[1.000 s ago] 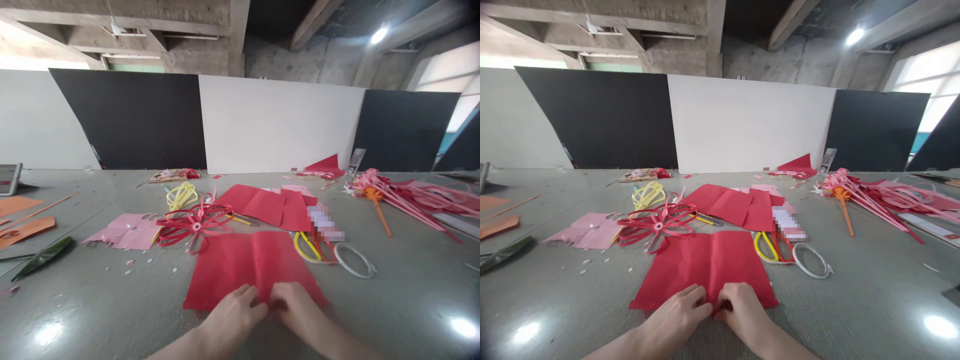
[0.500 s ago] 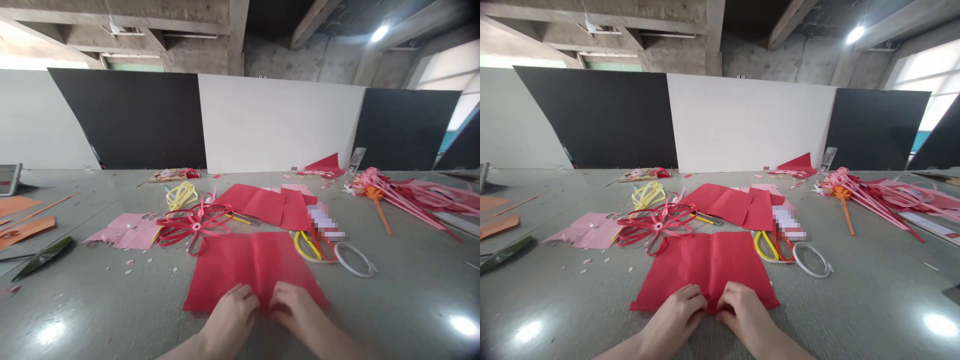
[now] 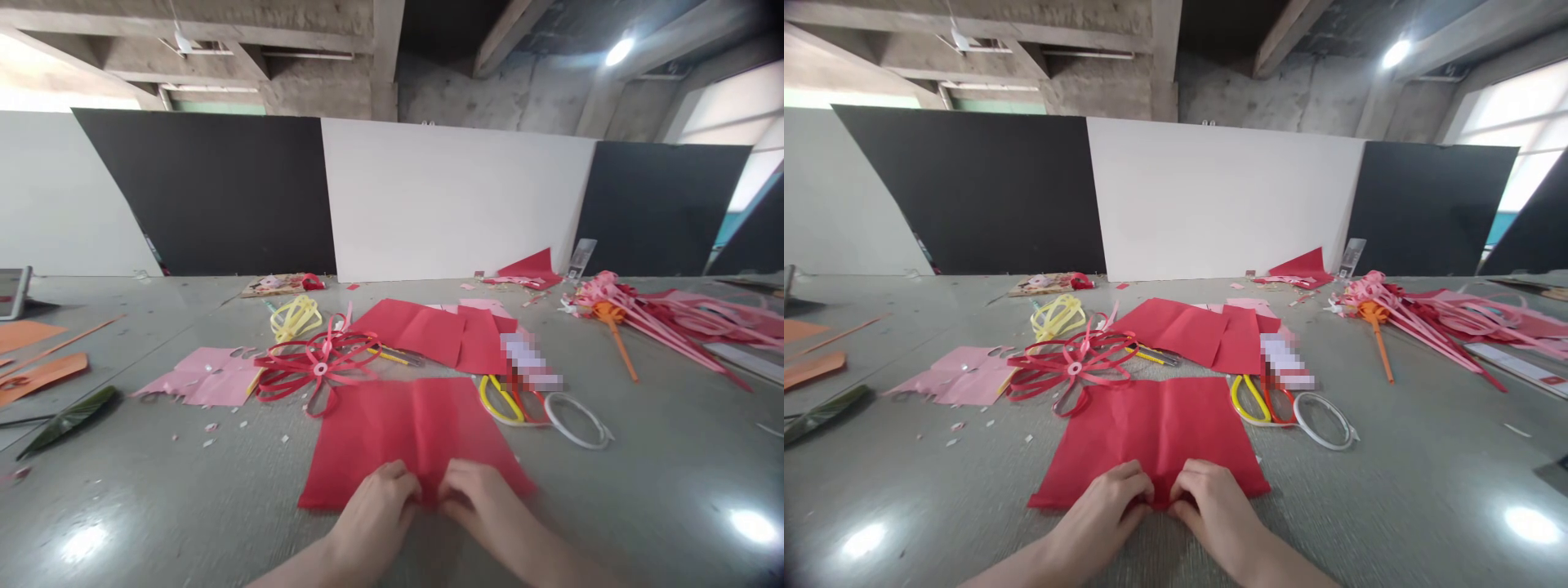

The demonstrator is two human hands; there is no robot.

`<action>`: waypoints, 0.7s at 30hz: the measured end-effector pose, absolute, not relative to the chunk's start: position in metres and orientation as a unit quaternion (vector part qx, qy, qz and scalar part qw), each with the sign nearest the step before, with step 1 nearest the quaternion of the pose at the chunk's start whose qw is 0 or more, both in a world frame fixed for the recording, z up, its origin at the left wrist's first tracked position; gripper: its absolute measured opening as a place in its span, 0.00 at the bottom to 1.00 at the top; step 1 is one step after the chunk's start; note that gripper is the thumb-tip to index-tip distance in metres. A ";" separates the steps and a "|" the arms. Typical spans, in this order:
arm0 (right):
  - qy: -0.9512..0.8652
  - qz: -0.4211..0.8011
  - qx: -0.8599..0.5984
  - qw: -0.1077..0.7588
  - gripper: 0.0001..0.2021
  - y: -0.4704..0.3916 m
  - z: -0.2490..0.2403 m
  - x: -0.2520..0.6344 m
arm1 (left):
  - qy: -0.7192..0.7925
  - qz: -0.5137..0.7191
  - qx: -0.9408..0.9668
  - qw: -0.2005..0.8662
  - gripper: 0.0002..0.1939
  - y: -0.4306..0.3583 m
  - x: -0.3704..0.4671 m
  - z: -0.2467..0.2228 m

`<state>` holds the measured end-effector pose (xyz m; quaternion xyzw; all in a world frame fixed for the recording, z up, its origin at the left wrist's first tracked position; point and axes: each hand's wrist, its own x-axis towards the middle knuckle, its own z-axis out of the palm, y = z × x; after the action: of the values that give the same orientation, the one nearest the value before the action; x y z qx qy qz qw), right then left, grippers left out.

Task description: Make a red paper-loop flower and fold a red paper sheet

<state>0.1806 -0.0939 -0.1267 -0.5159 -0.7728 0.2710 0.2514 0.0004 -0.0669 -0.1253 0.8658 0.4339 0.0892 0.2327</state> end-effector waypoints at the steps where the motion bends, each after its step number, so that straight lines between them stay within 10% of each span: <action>1: -0.774 0.271 -0.514 0.253 0.09 -0.094 -0.127 0.181 | 0.426 0.083 0.872 0.226 0.13 -0.066 0.000 -0.125; 10: -0.773 0.272 -0.510 0.262 0.09 -0.092 -0.127 0.181 | 0.297 0.049 0.950 0.080 0.10 -0.067 -0.002 -0.128; 21: -0.769 0.263 -0.524 0.255 0.10 -0.097 -0.130 0.184 | 0.405 0.111 0.886 0.197 0.13 -0.076 -0.001 -0.124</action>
<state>0.1836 -0.0969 -0.1301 -0.5236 -0.7693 0.2628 0.2549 -0.0007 -0.0759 -0.1236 0.8858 0.4051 0.1111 0.1971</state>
